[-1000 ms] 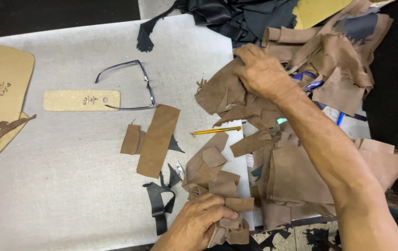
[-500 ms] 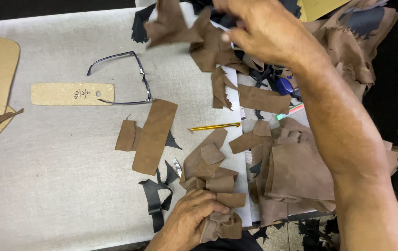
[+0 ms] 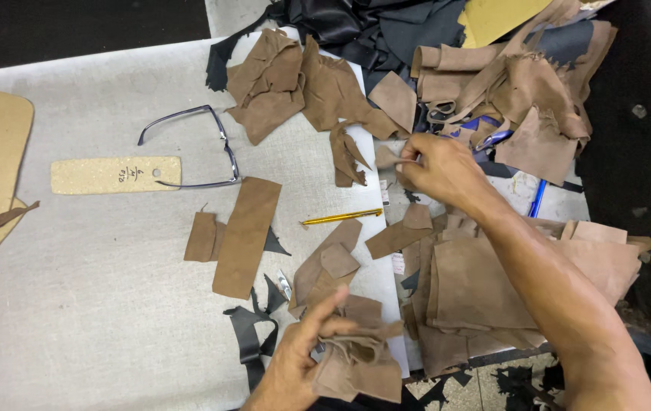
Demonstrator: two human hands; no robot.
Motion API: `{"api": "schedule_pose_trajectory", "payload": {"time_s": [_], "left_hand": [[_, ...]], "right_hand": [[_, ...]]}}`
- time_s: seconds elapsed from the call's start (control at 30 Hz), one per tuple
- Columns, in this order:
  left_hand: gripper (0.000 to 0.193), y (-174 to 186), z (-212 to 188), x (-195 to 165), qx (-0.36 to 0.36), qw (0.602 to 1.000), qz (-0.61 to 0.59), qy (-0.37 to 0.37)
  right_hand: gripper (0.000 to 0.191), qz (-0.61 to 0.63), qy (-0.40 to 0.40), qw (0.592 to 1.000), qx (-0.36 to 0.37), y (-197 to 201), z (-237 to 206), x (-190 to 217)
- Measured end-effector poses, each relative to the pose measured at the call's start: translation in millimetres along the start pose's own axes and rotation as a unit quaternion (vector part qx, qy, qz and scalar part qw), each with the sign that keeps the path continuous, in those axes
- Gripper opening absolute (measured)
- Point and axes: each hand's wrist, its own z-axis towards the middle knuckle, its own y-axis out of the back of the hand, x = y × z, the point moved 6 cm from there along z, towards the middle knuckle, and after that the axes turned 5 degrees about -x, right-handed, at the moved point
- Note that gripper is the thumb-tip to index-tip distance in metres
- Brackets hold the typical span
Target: The person cuts a large piece of brown leather using a utility knife and a cardboard template. They trim the edges, cut rectangular strips, and organize the pieces on the workbench.
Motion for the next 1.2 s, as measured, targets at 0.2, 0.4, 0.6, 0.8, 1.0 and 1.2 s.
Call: {"api": "schedule_pose_trajectory", "payload": {"time_s": [0.2, 0.4, 0.6, 0.8, 1.0, 1.2], "left_hand": [[0.092, 13.2, 26.1, 34.3, -0.092, 0.961, -0.233, 0.12], [0.025, 15.2, 17.4, 15.9, -0.067, 0.993, -0.047, 0.087], [0.028, -5.3, -16.5, -7.2, 0.074, 0.991, 0.025, 0.109], [0.011, -1.1, -57.0, -19.9, 0.081, 0.991, 0.027, -0.098], [0.023, 12.7, -92.9, -14.1, 0.081, 0.986, 0.071, -0.124], [0.045, 34.8, -142.2, 16.3, -0.051, 0.994, 0.013, -0.093]], "right_hand": [[0.014, 0.175, 0.341, 0.919, 0.096, -1.8, -114.1, 79.0], [0.029, 0.133, 0.131, 0.982, -0.036, 0.8, -12.2, 38.4], [0.014, -0.094, 0.31, 0.908, -0.265, 13.1, 30.8, 41.6], [0.022, 0.056, 0.221, 0.935, -0.273, 38.3, -42.6, 60.4], [0.041, 0.134, 0.358, 0.924, -0.022, -84.7, -141.1, 129.4], [0.032, 0.17, 0.331, 0.921, 0.111, -149.7, -217.2, 121.8]]}}
